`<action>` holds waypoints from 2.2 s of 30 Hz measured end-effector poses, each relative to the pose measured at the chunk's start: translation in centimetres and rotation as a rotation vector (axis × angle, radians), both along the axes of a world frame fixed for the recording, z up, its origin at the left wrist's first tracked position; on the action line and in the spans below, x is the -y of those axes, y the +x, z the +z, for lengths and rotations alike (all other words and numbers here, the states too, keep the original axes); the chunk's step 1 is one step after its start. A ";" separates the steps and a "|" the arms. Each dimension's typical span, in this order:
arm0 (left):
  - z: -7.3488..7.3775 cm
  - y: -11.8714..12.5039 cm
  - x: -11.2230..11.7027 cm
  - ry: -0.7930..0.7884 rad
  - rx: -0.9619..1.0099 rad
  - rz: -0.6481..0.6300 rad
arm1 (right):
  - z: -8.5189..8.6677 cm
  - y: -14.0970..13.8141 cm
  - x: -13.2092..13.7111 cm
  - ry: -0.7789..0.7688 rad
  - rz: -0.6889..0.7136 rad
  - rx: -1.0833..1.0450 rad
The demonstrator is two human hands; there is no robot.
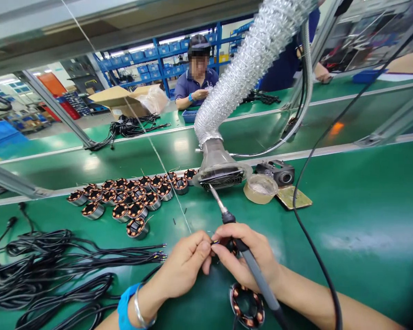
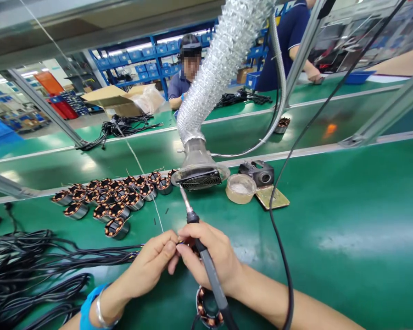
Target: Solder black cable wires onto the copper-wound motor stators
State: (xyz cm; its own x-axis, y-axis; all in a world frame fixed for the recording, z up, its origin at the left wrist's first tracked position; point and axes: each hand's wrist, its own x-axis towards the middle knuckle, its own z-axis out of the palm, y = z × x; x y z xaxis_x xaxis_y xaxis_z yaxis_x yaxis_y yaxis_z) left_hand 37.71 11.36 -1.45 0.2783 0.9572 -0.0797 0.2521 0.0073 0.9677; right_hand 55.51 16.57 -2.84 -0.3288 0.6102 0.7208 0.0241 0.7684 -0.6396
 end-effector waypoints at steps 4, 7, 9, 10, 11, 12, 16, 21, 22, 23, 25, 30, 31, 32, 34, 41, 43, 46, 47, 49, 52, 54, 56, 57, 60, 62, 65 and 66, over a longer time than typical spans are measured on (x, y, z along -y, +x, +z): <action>-0.5 -0.1 0.3 -0.111 0.137 0.015 | -0.3 0.0 0.1 -0.036 0.070 -0.018; -1.1 -0.2 0.3 -0.138 0.170 0.030 | -0.4 -0.2 0.1 -0.084 0.106 -0.039; -1.5 -0.4 0.1 -0.170 0.204 0.012 | -0.3 -0.3 0.1 -0.100 0.106 -0.046; -1.6 -0.4 0.0 -0.197 0.229 -0.009 | -0.3 -0.4 0.2 -0.096 0.102 -0.046; -1.7 -0.5 -0.1 -0.225 0.259 -0.032 | -0.3 -0.5 0.2 -0.089 0.097 -0.046; -1.7 -0.5 -0.2 -0.248 0.288 -0.048 | -0.3 -0.5 0.2 -0.081 0.089 -0.044; -1.1 -0.7 -0.2 -0.238 0.329 -0.010 | -0.3 -0.5 0.3 -0.087 0.071 -0.028; -1.0 -0.5 0.2 -0.197 0.263 0.022 | -0.3 -0.7 0.5 -0.087 0.047 -0.026; -1.1 -0.4 0.2 -0.186 0.263 0.035 | -0.3 -0.7 0.6 -0.078 0.035 -0.030; -1.3 -0.3 0.2 -0.170 0.271 0.057 | -0.4 -0.8 0.7 -0.068 0.020 -0.031; -1.5 -0.1 0.2 -0.138 0.294 0.113 | -0.6 -1.1 1.0 -0.046 -0.006 -0.029; -0.8 0.0 0.2 -0.048 0.133 0.196 | -0.6 -1.3 1.4 0.082 -0.012 0.033; -0.5 -0.1 0.2 -0.024 0.041 0.189 | -0.4 -1.2 1.2 0.110 -0.018 0.047; -0.2 -0.2 0.2 -0.007 -0.052 0.172 | -0.2 -1.1 1.0 0.130 -0.022 0.060; 0.2 -0.3 0.3 0.013 -0.197 0.128 | 0.4 -0.9 0.4 0.157 -0.013 0.076; 0.7 -0.1 0.5 0.036 -0.334 0.051 | 0.7 -1.0 -0.7 0.249 0.105 0.119; 1.2 -0.3 0.3 0.050 -0.364 0.041 | 0.5 -0.5 -1.1 0.239 0.084 0.158; 1.9 -0.7 0.0 0.079 -0.391 0.039 | 0.5 0.1 -1.6 0.186 0.121 0.240; 2.0 -0.8 -0.1 0.081 -0.392 0.039 | 0.5 0.3 -1.8 0.166 0.148 0.254; 2.1 -1.1 -0.2 0.069 -0.380 0.032 | 0.6 0.4 -2.0 0.152 0.187 0.253; 1.7 -1.4 -0.3 0.012 -0.311 0.011 | 0.6 0.3 -2.0 0.172 0.202 0.238; 1.1 -1.5 -0.5 -0.049 -0.211 0.020 | 0.6 0.2 -1.8 0.190 0.201 0.253; 0.5 -1.3 -0.7 -0.101 -0.085 0.046 | 0.6 0.0 -1.6 0.212 0.165 0.259; 0.2 -1.2 -0.9 -0.118 -0.026 0.064 | 0.6 -0.2 -1.5 0.226 0.137 0.256; -0.6 -0.9 -1.6 -0.141 0.088 0.130 | 0.6 -0.7 -1.3 0.252 0.058 0.250; -0.9 -0.8 -2.1 -0.147 0.116 0.183 | 0.6 -0.7 -1.2 0.249 0.022 0.253; -1.1 -0.9 -2.7 -0.149 0.107 0.261 | 0.9 0.3 -0.9 0.201 -0.022 0.228; -1.1 -0.9 -2.9 -0.150 0.095 0.280 | 1.0 0.8 -0.6 0.162 -0.034 0.213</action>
State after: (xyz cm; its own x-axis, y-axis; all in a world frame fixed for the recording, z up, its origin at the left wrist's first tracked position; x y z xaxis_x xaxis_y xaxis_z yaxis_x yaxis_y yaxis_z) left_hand 36.79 14.26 -2.58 0.0186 0.9771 -0.2120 0.1292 0.2079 0.9696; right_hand 56.30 17.20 -1.84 -0.4647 0.5061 0.7265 0.1721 0.8565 -0.4866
